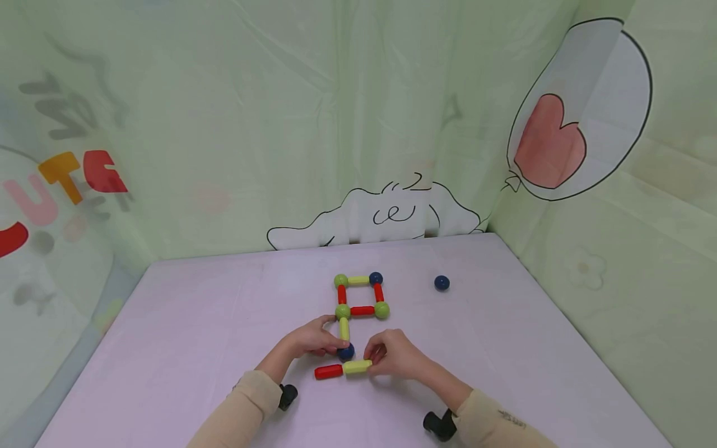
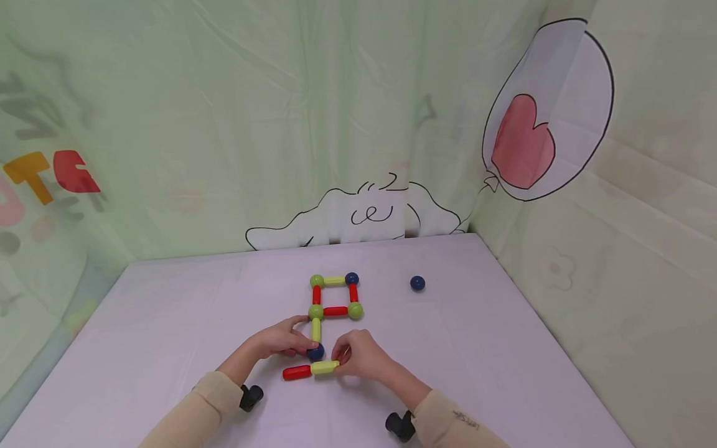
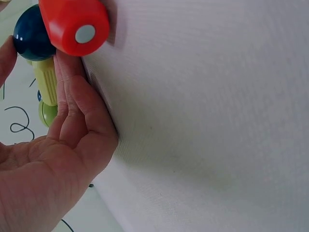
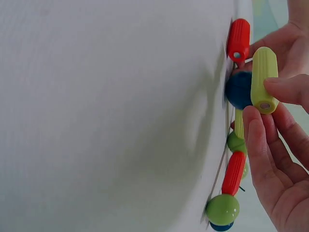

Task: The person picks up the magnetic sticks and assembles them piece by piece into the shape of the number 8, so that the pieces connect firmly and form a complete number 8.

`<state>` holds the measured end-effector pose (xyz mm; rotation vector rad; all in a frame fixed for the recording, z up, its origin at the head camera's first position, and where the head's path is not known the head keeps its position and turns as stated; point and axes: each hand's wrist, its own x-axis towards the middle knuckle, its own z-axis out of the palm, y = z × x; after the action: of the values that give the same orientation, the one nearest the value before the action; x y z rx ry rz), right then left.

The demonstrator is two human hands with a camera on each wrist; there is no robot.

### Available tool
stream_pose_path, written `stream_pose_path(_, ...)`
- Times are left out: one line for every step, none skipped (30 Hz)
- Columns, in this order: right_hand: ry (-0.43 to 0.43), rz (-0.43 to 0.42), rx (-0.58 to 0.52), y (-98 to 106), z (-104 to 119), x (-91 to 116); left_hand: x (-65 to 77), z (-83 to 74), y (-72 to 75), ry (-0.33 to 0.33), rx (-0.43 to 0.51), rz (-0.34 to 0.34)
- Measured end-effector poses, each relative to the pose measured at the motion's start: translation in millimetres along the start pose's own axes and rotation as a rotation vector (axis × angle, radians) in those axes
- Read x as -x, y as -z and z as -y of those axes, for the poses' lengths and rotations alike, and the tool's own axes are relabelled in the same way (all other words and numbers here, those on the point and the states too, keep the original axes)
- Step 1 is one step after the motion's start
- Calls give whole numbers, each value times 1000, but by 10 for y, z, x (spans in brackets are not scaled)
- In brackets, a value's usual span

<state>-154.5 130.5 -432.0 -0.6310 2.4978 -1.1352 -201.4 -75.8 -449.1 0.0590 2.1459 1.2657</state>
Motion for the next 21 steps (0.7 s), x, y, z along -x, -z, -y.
stream_pose_path(-3, -7, 4, 15, -6, 6, -1, 3, -1, -1, 0, 0)
stream_pose_path(-4, -14, 7, 29, -15, 12, 1, 3, -1, -2, 3, 1)
stream_pose_path(-8, -19, 11, 40, -28, 15, 0, 2, -1, -3, 5, 2)
stream_pose_path(-14, -23, 16, 52, -41, 14, -2, 2, -1, -4, 8, 4)
stream_pose_path(-14, -27, 19, 62, -54, 16, -5, 3, -1, -3, 8, 5)
stream_pose_path(-16, -33, 19, 71, -65, 19, -6, 3, -2, -4, 10, 6)
stream_pose_path(-21, -39, 21, 78, -78, 18, -6, 2, -1, -2, 12, 6)
stream_pose_path(-25, -44, 23, 84, -93, 17, -5, -1, 0, -1, 13, 6)
stream_pose_path(-33, -47, 25, 91, -107, 13, -6, -2, -1, 0, 14, 6)
stream_pose_path(-41, -52, 24, 99, -116, 11, -5, -3, -1, 3, 14, 5)
stream_pose_path(-50, -59, 23, 107, -125, 9, -5, -3, -1, 5, 13, 3)
stream_pose_path(-62, -65, 23, 113, -136, 4, -4, -4, -1, 6, 11, 2)
stream_pose_path(-72, -72, 24, 117, -149, -3, -5, -3, -1, 8, 9, 1)
stream_pose_path(-80, -78, 27, 120, -160, -8, -6, 0, -2, 7, 6, 1)
stream_pose_path(-88, -85, 29, 123, -167, -14, -6, 1, -2, 7, 5, 1)
stream_pose_path(-92, -91, 29, 126, -173, -19, -7, 3, -2, 6, 1, 0)
stream_pose_path(-94, -96, 30, 126, -184, -27, -5, 3, -1, 5, 1, 1)
stream_pose_path(-96, -102, 32, 125, -194, -35, -4, 2, 0, 4, -1, 1)
stream_pose_path(-97, -106, 31, 125, -203, -43, -3, 2, 0, 3, -1, 1)
stream_pose_path(-96, -109, 30, 126, -211, -52, -1, 0, 0, 2, -2, 0)
stream_pose_path(-96, -112, 27, 126, -219, -63, 1, -2, -1, 3, -2, 0)
